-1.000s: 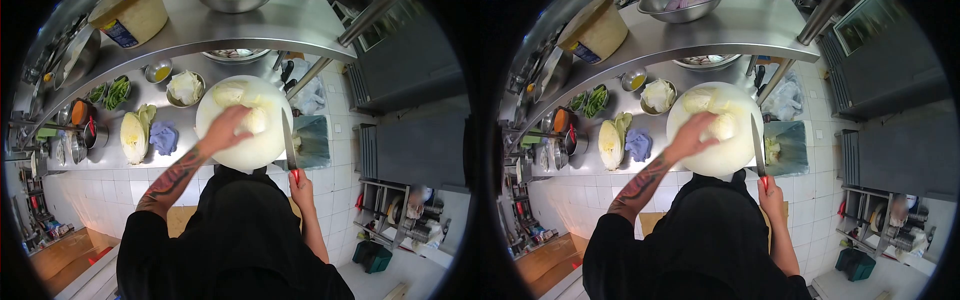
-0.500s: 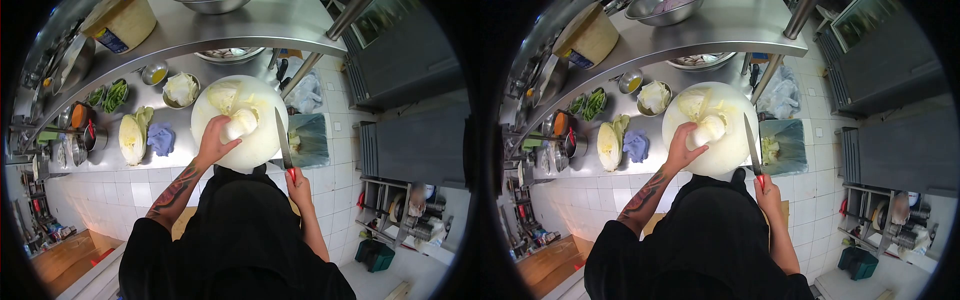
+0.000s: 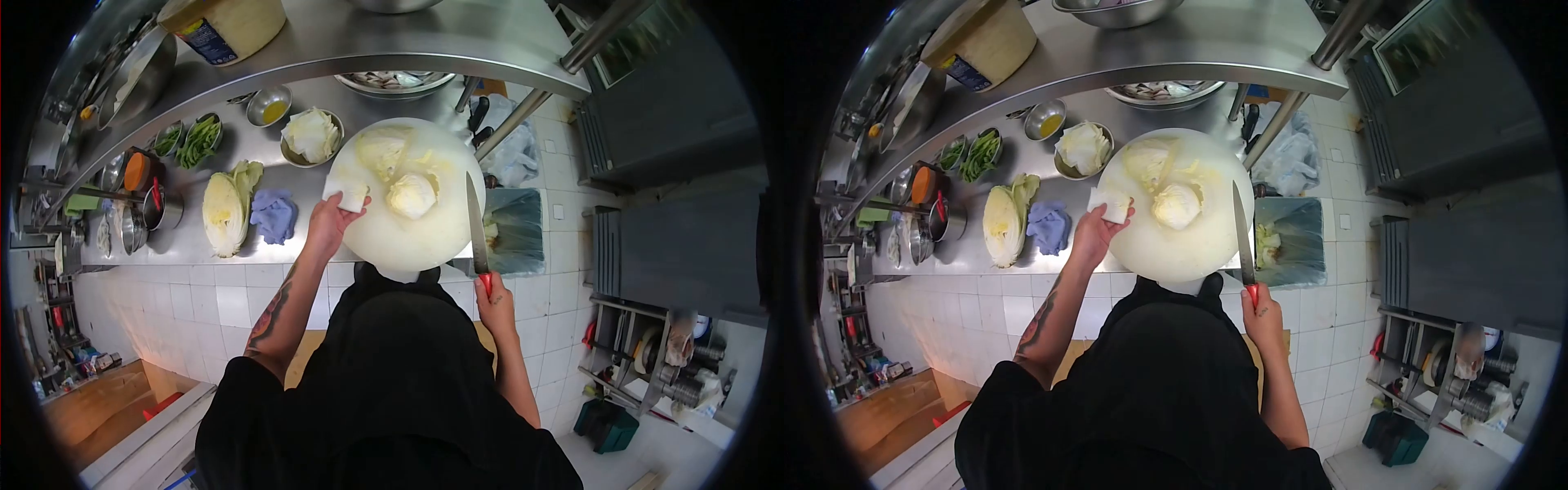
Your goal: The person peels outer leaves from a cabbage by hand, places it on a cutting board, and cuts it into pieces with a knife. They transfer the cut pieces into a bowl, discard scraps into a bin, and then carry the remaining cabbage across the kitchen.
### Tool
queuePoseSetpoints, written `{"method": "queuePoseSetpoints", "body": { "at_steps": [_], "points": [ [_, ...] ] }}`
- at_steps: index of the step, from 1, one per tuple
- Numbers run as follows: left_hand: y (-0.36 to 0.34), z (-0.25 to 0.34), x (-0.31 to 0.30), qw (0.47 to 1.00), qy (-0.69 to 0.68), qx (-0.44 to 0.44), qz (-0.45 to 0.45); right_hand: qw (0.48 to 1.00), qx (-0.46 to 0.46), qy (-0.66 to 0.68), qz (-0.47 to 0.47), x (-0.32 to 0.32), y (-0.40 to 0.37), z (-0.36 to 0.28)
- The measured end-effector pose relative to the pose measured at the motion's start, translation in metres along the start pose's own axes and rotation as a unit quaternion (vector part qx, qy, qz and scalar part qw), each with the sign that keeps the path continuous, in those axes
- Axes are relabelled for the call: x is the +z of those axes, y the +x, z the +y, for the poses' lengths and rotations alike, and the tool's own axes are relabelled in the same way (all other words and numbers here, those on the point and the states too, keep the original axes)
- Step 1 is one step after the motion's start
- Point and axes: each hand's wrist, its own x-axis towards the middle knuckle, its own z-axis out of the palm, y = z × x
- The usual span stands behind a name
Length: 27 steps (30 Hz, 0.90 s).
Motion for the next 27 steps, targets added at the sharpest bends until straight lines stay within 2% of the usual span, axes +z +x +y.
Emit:
{"method": "queuePoseSetpoints", "body": {
  "at_steps": [2,3,6,7,9,10,11,12,13,15,17,19,20,22,23,25,26,27],
  "points": [
    [0.014,0.009,-0.015,0.999,0.039,0.033,0.003,1.0,-0.017,-0.002,0.017,0.001,0.0,0.001],
    [0.024,0.016,-0.027,0.987,0.107,0.117,0.037,1.0,-0.018,-0.001,0.018,0.002,0.0,0.0],
    [0.051,0.061,-0.045,0.881,0.306,0.324,0.157,0.999,-0.021,-0.014,0.028,0.002,-0.002,0.0],
    [0.054,0.077,-0.041,0.881,0.306,0.324,0.156,0.999,-0.024,-0.012,0.028,0.003,-0.002,0.001],
    [0.058,0.103,-0.035,0.813,0.4,0.394,0.153,0.999,-0.029,-0.01,0.029,0.005,-0.002,0.002],
    [0.075,0.098,-0.051,0.813,0.4,0.395,0.152,0.999,-0.027,-0.01,0.027,0.006,-0.002,0.002],
    [0.1,0.081,-0.076,0.674,0.566,0.44,0.177,0.999,-0.024,-0.01,0.026,0.006,-0.001,0.003],
    [0.116,0.07,-0.088,0.503,0.702,0.466,0.193,0.999,-0.023,-0.01,0.03,0.007,-0.002,0.005],
    [0.106,0.067,-0.068,0.504,0.701,0.469,0.188,0.999,-0.023,-0.011,0.032,0.009,-0.002,0.008],
    [0.07,0.043,-0.017,0.601,0.645,0.472,-0.008,0.999,-0.017,-0.01,0.037,0.01,-0.002,0.01],
    [0.036,0.026,0.046,0.662,0.606,0.404,-0.176,1.0,-0.012,0.008,0.027,0.012,-0.003,0.01],
    [0.024,0.021,0.097,0.594,0.643,0.379,-0.299,0.999,-0.016,0.01,0.031,0.016,-0.004,0.012],
    [0.023,0.006,0.114,0.596,0.642,0.379,-0.298,0.999,-0.023,0.014,0.037,0.016,-0.004,0.013],
    [0.024,-0.016,0.142,0.556,0.713,0.386,-0.184,0.999,-0.015,0.004,0.029,0.013,-0.002,0.012],
    [0.031,-0.022,0.15,0.555,0.713,0.387,-0.183,1.0,-0.005,-0.004,0.022,0.012,-0.001,0.012],
    [0.053,-0.029,0.158,0.419,0.828,0.279,-0.249,1.0,-0.002,-0.001,0.015,0.01,0.0,0.009],
    [0.06,-0.029,0.157,0.418,0.827,0.28,-0.251,1.0,0.003,0.001,0.01,0.007,0.001,0.01],
    [0.066,-0.026,0.154,0.522,0.756,0.307,-0.248,1.0,0.006,0.001,0.013,0.006,0.0,0.01]
  ]
}}
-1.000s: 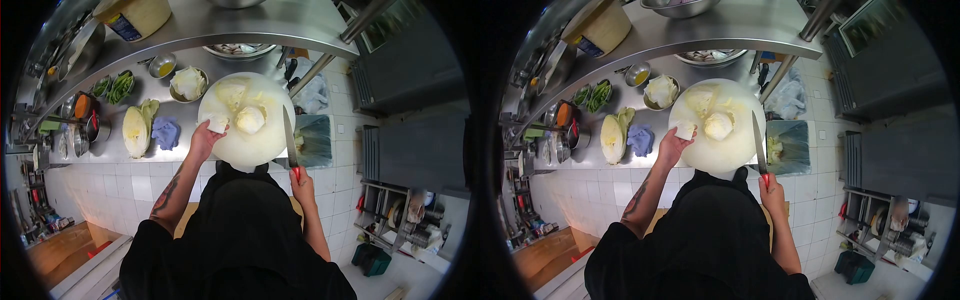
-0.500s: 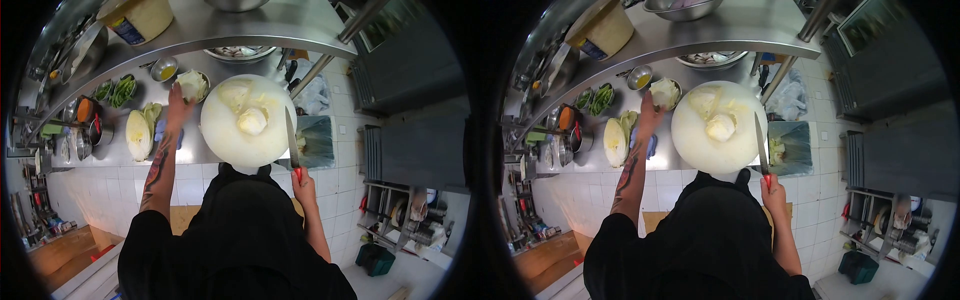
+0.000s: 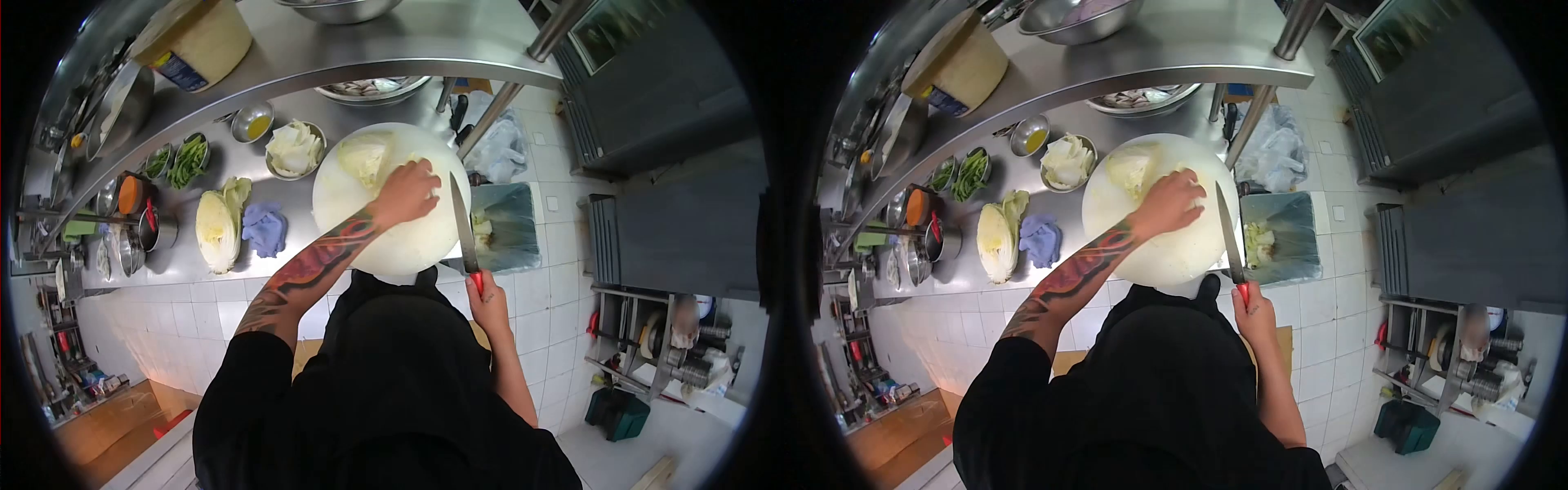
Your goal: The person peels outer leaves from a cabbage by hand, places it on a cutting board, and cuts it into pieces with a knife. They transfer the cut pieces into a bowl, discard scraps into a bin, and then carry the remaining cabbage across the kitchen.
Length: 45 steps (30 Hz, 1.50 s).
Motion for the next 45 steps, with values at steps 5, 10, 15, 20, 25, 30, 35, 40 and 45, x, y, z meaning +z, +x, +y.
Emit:
{"method": "queuePoseSetpoints", "body": {
  "at_steps": [5,10,15,20,25,30,35,40,45],
  "points": [
    [-0.036,-0.079,-0.06,0.894,-0.176,-0.001,0.413,1.0,-0.007,0.014,0.009,0.006,-0.004,0.006],
    [-0.097,-0.212,-0.062,0.909,0.105,-0.17,0.367,0.999,-0.019,0.033,0.0,0.01,-0.005,0.006],
    [-0.127,-0.111,-0.033,0.969,-0.02,-0.071,0.238,1.0,-0.015,0.015,-0.014,-0.007,-0.002,0.002],
    [-0.104,0.02,0.009,0.966,-0.088,-0.082,0.229,0.999,-0.037,0.004,-0.012,-0.009,0.001,-0.007],
    [-0.087,0.011,0.047,0.952,-0.033,-0.14,0.27,0.998,-0.055,-0.016,-0.005,-0.003,0.005,-0.008],
    [-0.124,-0.016,0.036,0.934,-0.203,-0.138,0.262,0.998,-0.044,-0.024,-0.022,0.0,0.006,-0.01],
    [-0.157,-0.016,0.033,0.958,-0.113,-0.139,0.222,0.995,-0.093,0.011,-0.032,-0.003,0.0,-0.034],
    [-0.17,-0.012,0.036,0.936,-0.123,-0.122,0.307,0.975,-0.212,-0.026,-0.053,0.008,0.011,-0.073],
    [-0.182,-0.016,0.048,0.932,-0.126,-0.12,0.317,0.965,-0.242,-0.057,-0.082,0.019,0.023,-0.105]
  ]
}}
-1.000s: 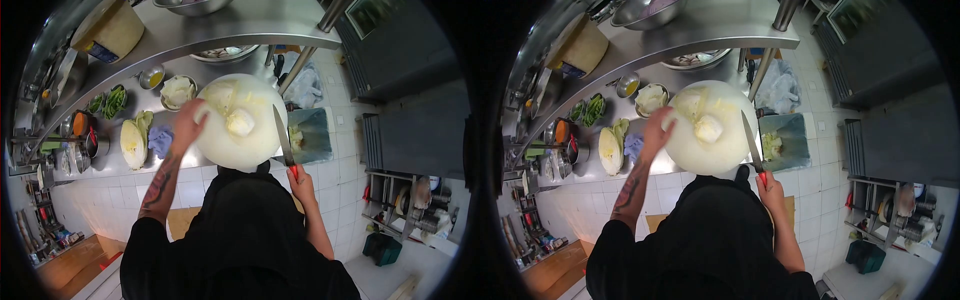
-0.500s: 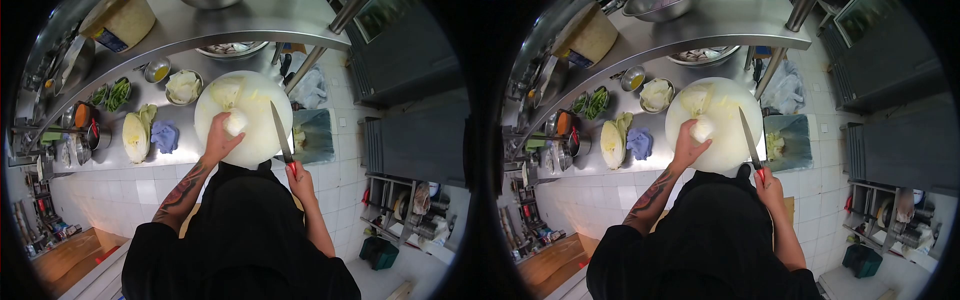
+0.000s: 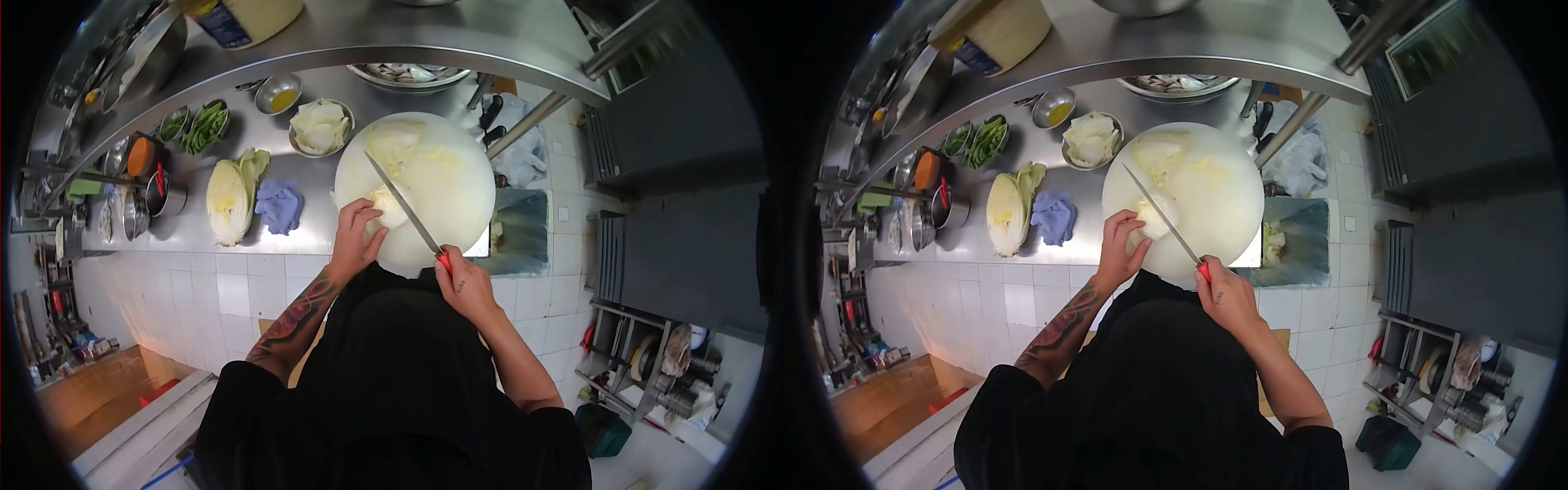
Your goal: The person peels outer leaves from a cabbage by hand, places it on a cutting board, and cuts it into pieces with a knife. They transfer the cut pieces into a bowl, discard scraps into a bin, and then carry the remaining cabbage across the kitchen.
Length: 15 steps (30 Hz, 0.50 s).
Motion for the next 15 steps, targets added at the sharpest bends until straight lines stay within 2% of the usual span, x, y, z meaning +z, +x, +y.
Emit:
{"method": "queuePoseSetpoints", "body": {
  "at_steps": [8,12,14,15],
  "points": [
    [0.007,-0.003,0.003,0.999,-0.016,0.022,0.03,0.998,-0.021,-0.057,-0.028,0.012,0.01,0.001],
    [0.007,-0.004,0.002,0.999,-0.02,0.024,0.037,0.997,-0.066,-0.014,0.049,-0.009,0.014,-0.036],
    [0.008,-0.004,0.002,0.999,-0.022,0.028,0.041,0.993,-0.085,0.0,0.082,-0.003,0.021,-0.033],
    [0.008,-0.004,0.003,0.998,-0.025,0.029,0.039,0.994,-0.022,-0.1,-0.029,0.009,0.028,-0.018]
  ]
}}
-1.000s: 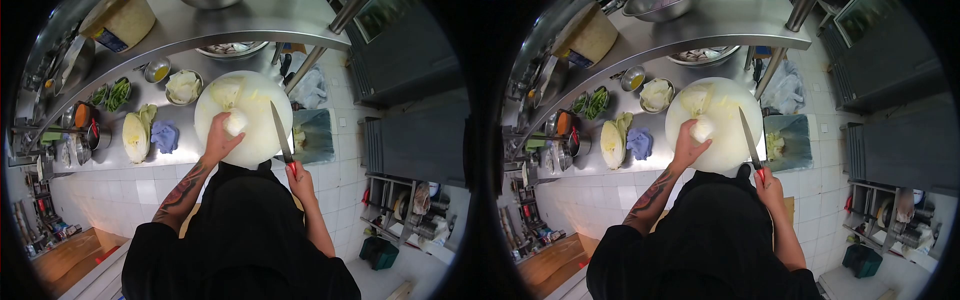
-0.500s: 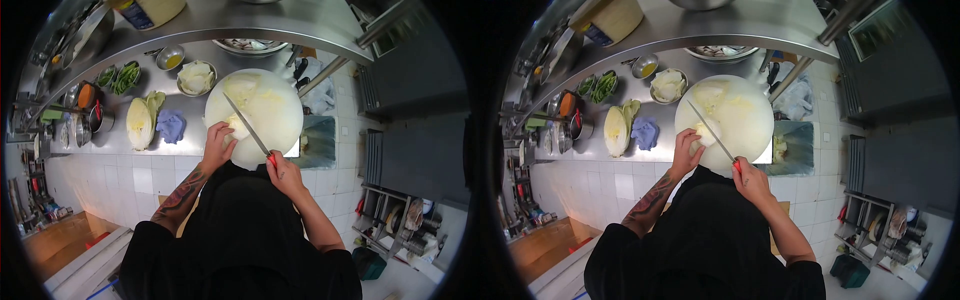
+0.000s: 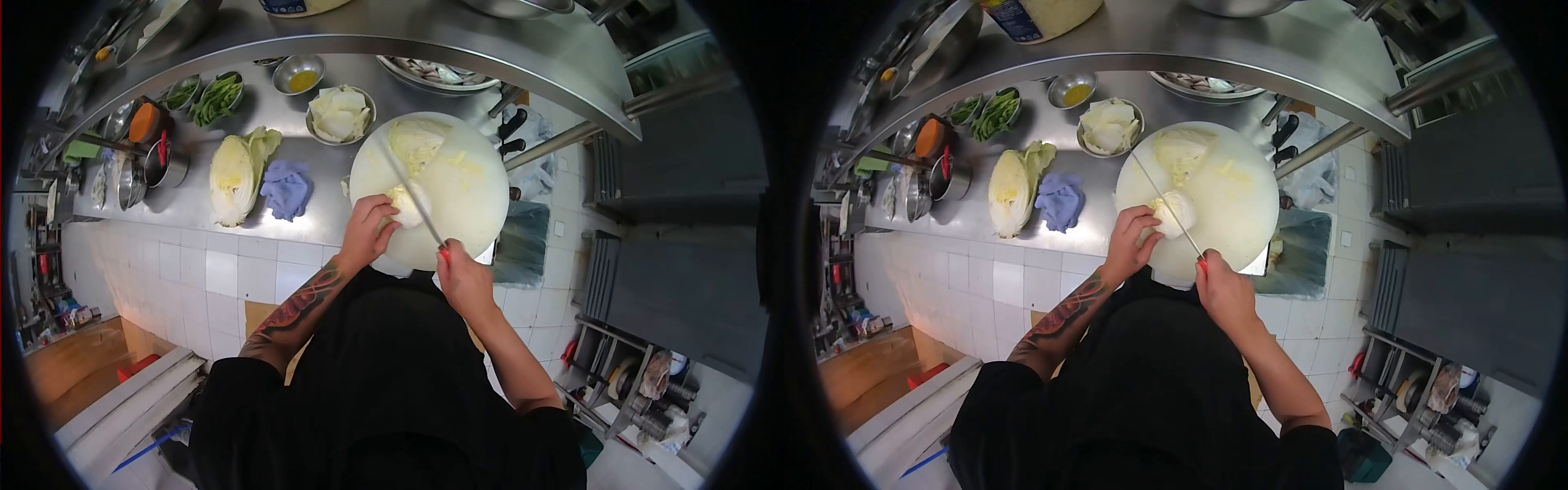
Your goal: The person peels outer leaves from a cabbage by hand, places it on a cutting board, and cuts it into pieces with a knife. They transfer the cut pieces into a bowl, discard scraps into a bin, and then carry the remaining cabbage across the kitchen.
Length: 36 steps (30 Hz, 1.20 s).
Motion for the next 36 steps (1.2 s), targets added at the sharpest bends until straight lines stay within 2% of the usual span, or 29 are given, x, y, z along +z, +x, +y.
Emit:
{"method": "queuePoseSetpoints", "body": {
  "at_steps": [1,5,6,8,9,10,11,12,14,15,17,18,20,21,23,24,26,27,29,30,32,33,35,36],
  "points": [
    [0.0,-0.001,0.0,1.0,0.002,0.001,-0.001,0.987,0.054,-0.094,-0.119,0.005,0.006,0.005],
    [0.0,-0.001,-0.01,1.0,-0.008,-0.001,-0.029,0.986,0.053,-0.103,-0.121,-0.009,0.013,0.0],
    [0.0,0.0,-0.014,0.999,-0.012,0.004,-0.032,0.988,0.045,-0.094,-0.116,-0.016,0.013,-0.001],
    [0.0,0.0,-0.03,0.993,-0.038,-0.012,-0.11,0.99,0.036,-0.087,-0.109,-0.024,0.009,0.005],
    [0.003,-0.001,-0.04,0.993,-0.036,-0.013,-0.11,0.998,0.021,-0.025,-0.057,-0.027,-0.002,0.01],
    [0.007,0.0,-0.051,0.989,-0.017,0.011,-0.147,0.999,0.006,0.039,-0.005,-0.028,-0.012,0.015],
    [0.013,0.002,-0.059,0.982,0.002,0.035,-0.184,0.999,0.006,0.04,-0.006,-0.029,-0.021,0.02],
    [0.023,0.004,-0.065,0.982,0.001,0.035,-0.186,0.996,0.043,0.081,0.017,-0.028,-0.03,0.027],
    [0.049,0.009,-0.073,0.955,0.049,0.075,-0.283,0.984,0.108,0.131,0.062,-0.024,-0.045,0.037],
    [0.064,0.011,-0.071,0.955,0.049,0.077,-0.284,0.983,0.109,0.131,0.064,-0.021,-0.05,0.044],
    [0.094,0.017,-0.058,0.905,0.087,0.183,-0.373,0.974,0.182,0.128,0.05,-0.01,-0.058,0.063],
    [0.104,0.014,-0.046,0.905,0.088,0.186,-0.373,0.974,0.187,0.121,0.051,-0.003,-0.06,0.073],
    [0.118,0.008,-0.022,0.849,0.105,0.22,-0.469,0.973,0.185,0.128,0.057,0.008,-0.062,0.079],
    [0.125,0.01,-0.016,0.847,0.106,0.224,-0.47,0.972,0.184,0.136,0.061,0.011,-0.062,0.079],
    [0.137,0.015,-0.006,0.811,0.116,0.178,-0.546,0.97,0.189,0.138,0.069,0.015,-0.063,0.078],
    [0.138,0.015,-0.005,0.807,0.117,0.184,-0.549,0.969,0.191,0.139,0.073,0.017,-0.063,0.078],
    [0.128,0.01,-0.008,0.857,0.038,0.115,-0.502,0.965,0.19,0.159,0.088,0.022,-0.066,0.082],
    [0.122,0.005,-0.008,0.854,0.04,0.119,-0.506,0.963,0.183,0.175,0.096,0.024,-0.066,0.084],
    [0.105,-0.006,-0.01,0.937,-0.028,0.09,-0.335,0.955,0.21,0.192,0.087,0.029,-0.067,0.085],
    [0.097,-0.005,-0.014,0.937,-0.023,0.091,-0.337,0.947,0.236,0.203,0.073,0.031,-0.068,0.084],
    [0.086,-0.003,-0.017,0.973,-0.113,-0.099,-0.174,0.945,0.241,0.209,0.075,0.033,-0.07,0.082],
    [0.085,-0.016,-0.018,0.973,-0.113,-0.1,-0.173,0.943,0.249,0.21,0.074,0.033,-0.072,0.082],
    [0.085,-0.05,-0.031,0.972,-0.129,-0.197,-0.02,0.946,0.242,0.203,0.076,0.033,-0.073,0.084],
    [0.094,-0.055,-0.039,0.971,-0.128,-0.2,-0.016,0.948,0.234,0.198,0.08,0.033,-0.073,0.084]
  ]
}}
